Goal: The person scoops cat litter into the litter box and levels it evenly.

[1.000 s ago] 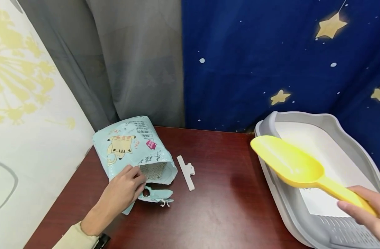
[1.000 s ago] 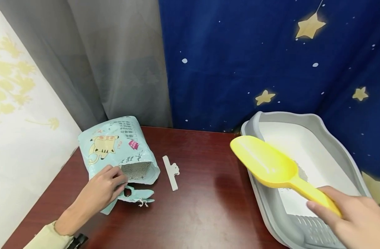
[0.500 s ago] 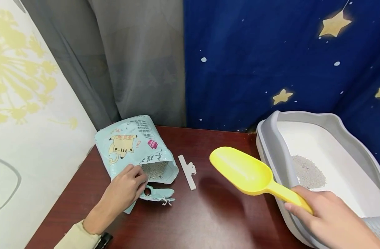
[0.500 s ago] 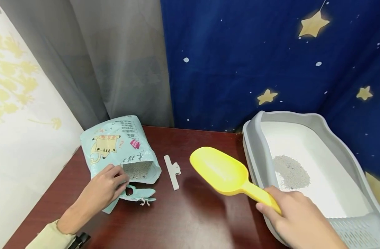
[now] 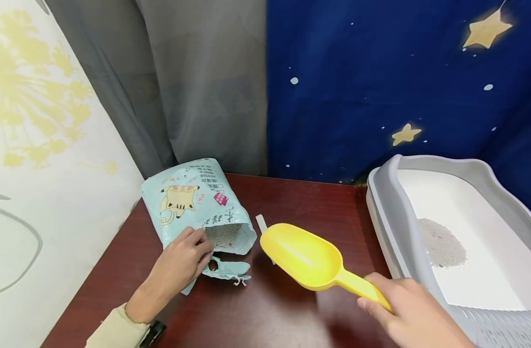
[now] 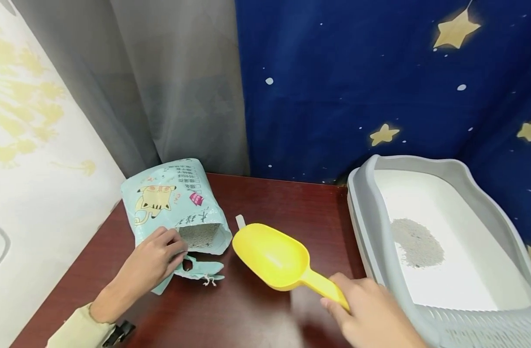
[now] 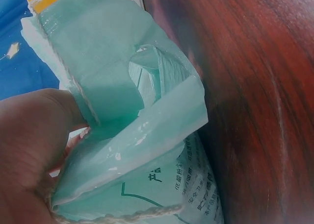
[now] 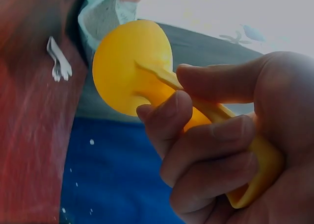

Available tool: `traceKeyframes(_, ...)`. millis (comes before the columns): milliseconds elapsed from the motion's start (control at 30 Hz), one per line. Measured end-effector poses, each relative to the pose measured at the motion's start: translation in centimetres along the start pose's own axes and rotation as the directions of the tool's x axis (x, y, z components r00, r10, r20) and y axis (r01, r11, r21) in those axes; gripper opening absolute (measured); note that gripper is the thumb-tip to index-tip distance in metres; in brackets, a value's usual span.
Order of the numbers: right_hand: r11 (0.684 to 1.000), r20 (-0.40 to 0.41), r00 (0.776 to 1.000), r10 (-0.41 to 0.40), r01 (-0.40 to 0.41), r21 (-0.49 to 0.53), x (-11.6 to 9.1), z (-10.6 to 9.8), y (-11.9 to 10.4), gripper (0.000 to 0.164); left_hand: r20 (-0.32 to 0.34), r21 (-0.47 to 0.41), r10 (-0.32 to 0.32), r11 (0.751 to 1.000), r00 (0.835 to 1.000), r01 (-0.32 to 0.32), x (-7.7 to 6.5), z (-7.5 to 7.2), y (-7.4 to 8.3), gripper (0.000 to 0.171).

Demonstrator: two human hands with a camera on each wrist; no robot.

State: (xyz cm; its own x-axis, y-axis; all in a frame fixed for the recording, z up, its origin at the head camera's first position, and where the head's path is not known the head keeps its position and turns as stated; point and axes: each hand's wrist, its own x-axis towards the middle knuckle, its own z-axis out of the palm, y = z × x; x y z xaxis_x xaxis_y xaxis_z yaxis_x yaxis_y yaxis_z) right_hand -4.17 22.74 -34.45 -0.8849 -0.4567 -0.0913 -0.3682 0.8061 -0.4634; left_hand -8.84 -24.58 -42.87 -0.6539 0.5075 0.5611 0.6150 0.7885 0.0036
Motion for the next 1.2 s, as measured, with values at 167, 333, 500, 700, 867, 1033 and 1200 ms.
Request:
traceKeyframes(167,0.998,0.000,0.998,-0.065,0.065,0.020,0.8,1.3,-0.9,0.012,0.002,0.004,-0.007,1.000,1.000,0.007,0.1,0.1,0.0,0.013)
traceKeyframes(333,0.994,-0.015,0.996,-0.094,0.094,0.048,2.2,2.4,-2.3,0.013,0.001,0.007,-0.008,1.000,1.000,0.008,0.1,0.1,0.1,0.014)
traceKeyframes(500,0.987,-0.067,0.988,-0.138,0.143,0.077,4.1,3.2,-3.3,0.022,-0.005,-0.001,-0.008,1.000,1.000,0.008,0.0,0.2,0.1,0.016)
traceKeyframes(700,0.990,-0.047,0.992,-0.119,0.122,0.076,6.0,3.6,-3.9,0.026,-0.008,-0.011,-0.007,1.000,1.000,0.007,0.0,0.3,0.1,0.017)
traceKeyframes(867,0.994,-0.019,0.995,-0.101,0.102,0.041,7.0,3.5,-5.0,0.028,0.005,-0.013,-0.015,1.000,1.000,0.015,-0.2,0.3,0.0,0.013)
traceKeyframes(1033,0.993,-0.009,0.994,-0.111,0.111,-0.047,7.7,2.8,-6.3,0.029,0.017,-0.014,-0.022,1.000,1.000,0.022,-0.2,0.2,-0.1,0.010)
traceKeyframes(1200,0.984,0.014,0.992,-0.122,0.123,-0.127,8.5,1.7,-8.0,0.034,0.009,-0.020,-0.015,1.000,1.000,0.015,-0.1,0.2,-0.1,0.010)
